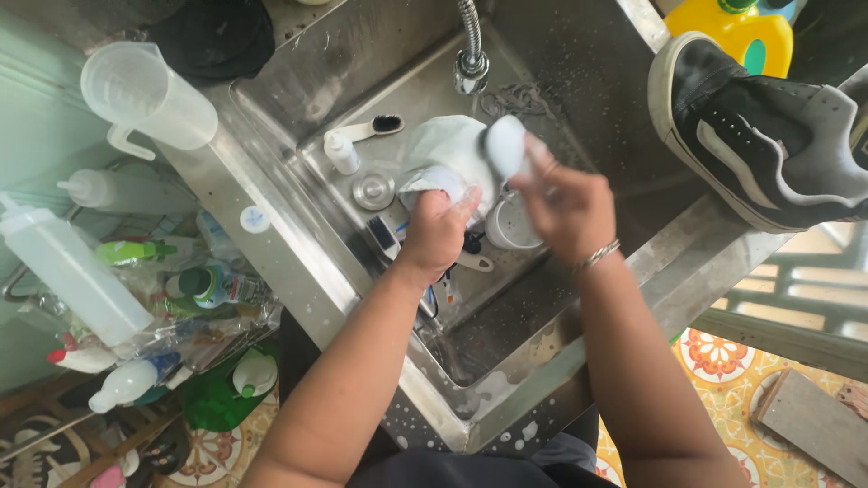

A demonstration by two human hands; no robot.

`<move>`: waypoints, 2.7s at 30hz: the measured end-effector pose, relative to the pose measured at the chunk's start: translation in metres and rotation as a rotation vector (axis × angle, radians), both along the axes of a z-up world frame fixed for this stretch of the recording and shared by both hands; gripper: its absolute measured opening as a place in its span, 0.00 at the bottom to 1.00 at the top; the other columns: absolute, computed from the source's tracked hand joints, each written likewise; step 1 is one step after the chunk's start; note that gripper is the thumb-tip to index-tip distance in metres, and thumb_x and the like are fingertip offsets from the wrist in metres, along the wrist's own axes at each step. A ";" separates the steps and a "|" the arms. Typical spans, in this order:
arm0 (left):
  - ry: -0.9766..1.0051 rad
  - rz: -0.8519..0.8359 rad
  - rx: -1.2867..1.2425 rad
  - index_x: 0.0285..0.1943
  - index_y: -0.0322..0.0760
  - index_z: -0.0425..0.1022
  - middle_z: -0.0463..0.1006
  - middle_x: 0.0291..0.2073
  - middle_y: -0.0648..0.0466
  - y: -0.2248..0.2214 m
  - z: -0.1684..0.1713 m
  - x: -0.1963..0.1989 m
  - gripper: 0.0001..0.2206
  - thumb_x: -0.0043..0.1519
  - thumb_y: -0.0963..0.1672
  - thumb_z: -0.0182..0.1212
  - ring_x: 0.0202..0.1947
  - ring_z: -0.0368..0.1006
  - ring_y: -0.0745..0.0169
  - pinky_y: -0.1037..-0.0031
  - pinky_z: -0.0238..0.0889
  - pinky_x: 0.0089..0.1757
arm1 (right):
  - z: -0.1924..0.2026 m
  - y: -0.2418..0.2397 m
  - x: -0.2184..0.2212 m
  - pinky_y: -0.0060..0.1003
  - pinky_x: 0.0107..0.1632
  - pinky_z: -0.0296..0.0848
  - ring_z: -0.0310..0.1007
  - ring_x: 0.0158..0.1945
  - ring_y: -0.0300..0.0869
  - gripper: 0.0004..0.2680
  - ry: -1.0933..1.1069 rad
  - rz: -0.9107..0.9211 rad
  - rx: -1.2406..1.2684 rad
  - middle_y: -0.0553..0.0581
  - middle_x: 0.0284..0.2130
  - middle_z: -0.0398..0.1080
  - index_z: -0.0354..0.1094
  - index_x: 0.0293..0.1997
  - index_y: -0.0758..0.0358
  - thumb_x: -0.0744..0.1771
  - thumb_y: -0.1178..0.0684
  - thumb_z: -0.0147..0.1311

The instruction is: The person is washing a white hat with a brush and water in a utility sink.

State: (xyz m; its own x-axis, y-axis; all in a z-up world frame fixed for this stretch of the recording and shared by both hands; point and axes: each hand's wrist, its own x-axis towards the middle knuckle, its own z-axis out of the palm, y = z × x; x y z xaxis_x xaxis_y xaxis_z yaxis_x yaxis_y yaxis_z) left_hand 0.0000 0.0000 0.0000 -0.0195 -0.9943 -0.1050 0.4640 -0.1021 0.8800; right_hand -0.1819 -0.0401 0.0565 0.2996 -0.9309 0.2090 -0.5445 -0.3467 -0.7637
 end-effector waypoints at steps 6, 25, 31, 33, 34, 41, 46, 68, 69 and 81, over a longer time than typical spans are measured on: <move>0.090 0.040 -0.112 0.68 0.29 0.63 0.71 0.62 0.52 0.006 0.017 0.000 0.23 0.61 0.34 0.49 0.64 0.66 0.63 0.72 0.56 0.64 | 0.004 -0.001 0.002 0.32 0.45 0.76 0.81 0.43 0.37 0.16 0.011 0.059 -0.099 0.65 0.39 0.79 0.74 0.59 0.62 0.65 0.59 0.67; -0.213 0.022 -0.302 0.65 0.24 0.63 0.71 0.60 0.42 0.007 0.007 0.001 0.24 0.56 0.32 0.43 0.64 0.66 0.51 0.66 0.54 0.65 | 0.009 0.009 0.012 0.30 0.36 0.72 0.74 0.29 0.34 0.18 -0.049 -0.001 -0.062 0.59 0.28 0.76 0.73 0.62 0.62 0.65 0.59 0.67; -0.681 0.097 -0.386 0.59 0.25 0.72 0.77 0.55 0.37 0.004 -0.010 -0.001 0.21 0.56 0.32 0.45 0.60 0.71 0.38 0.62 0.61 0.62 | 0.008 0.013 0.010 0.31 0.38 0.73 0.76 0.31 0.35 0.18 -0.007 0.089 -0.113 0.62 0.31 0.77 0.73 0.60 0.63 0.63 0.58 0.68; -0.586 0.125 -0.476 0.63 0.21 0.66 0.72 0.58 0.34 0.008 0.008 0.002 0.25 0.54 0.32 0.44 0.62 0.67 0.36 0.59 0.54 0.64 | 0.002 0.004 0.007 0.29 0.44 0.75 0.78 0.40 0.35 0.17 -0.072 0.055 -0.126 0.62 0.40 0.78 0.73 0.62 0.63 0.66 0.59 0.67; -0.589 0.123 -0.473 0.63 0.21 0.66 0.72 0.58 0.34 0.010 0.005 0.000 0.25 0.54 0.32 0.44 0.62 0.67 0.36 0.59 0.54 0.64 | -0.004 0.006 0.004 0.29 0.44 0.75 0.78 0.40 0.35 0.17 -0.075 0.054 -0.122 0.62 0.40 0.78 0.73 0.62 0.63 0.66 0.59 0.67; -0.502 0.042 -0.345 0.63 0.25 0.69 0.75 0.58 0.39 0.009 0.003 0.000 0.21 0.58 0.34 0.51 0.62 0.71 0.44 0.65 0.59 0.63 | -0.003 0.006 0.002 0.30 0.44 0.76 0.79 0.38 0.36 0.16 -0.095 0.137 -0.094 0.61 0.38 0.79 0.75 0.57 0.66 0.63 0.62 0.68; -0.507 0.022 -0.355 0.64 0.25 0.68 0.75 0.57 0.41 0.006 0.004 -0.002 0.18 0.63 0.34 0.53 0.61 0.71 0.47 0.67 0.60 0.63 | -0.005 0.012 0.000 0.30 0.47 0.77 0.80 0.44 0.36 0.14 -0.175 0.092 -0.069 0.62 0.45 0.80 0.73 0.59 0.66 0.66 0.63 0.64; -0.300 0.000 -0.238 0.62 0.26 0.69 0.75 0.58 0.47 0.008 0.007 0.002 0.18 0.62 0.34 0.56 0.60 0.70 0.58 0.68 0.61 0.61 | -0.003 -0.001 0.002 0.31 0.45 0.77 0.80 0.42 0.36 0.15 -0.178 0.112 -0.010 0.63 0.40 0.80 0.74 0.58 0.66 0.65 0.64 0.64; -0.077 -0.009 -0.170 0.67 0.27 0.63 0.71 0.62 0.48 0.006 0.013 0.001 0.21 0.63 0.34 0.53 0.64 0.66 0.59 0.69 0.56 0.64 | 0.008 -0.006 0.004 0.30 0.47 0.78 0.81 0.45 0.35 0.16 -0.176 0.056 -0.045 0.63 0.44 0.80 0.73 0.61 0.66 0.66 0.64 0.63; 0.102 -0.025 -0.168 0.71 0.22 0.61 0.71 0.65 0.45 0.009 0.028 0.007 0.25 0.62 0.32 0.54 0.66 0.68 0.56 0.66 0.59 0.65 | 0.011 -0.029 -0.009 0.40 0.43 0.74 0.80 0.41 0.50 0.16 0.247 -0.283 0.024 0.65 0.41 0.77 0.73 0.61 0.48 0.66 0.45 0.63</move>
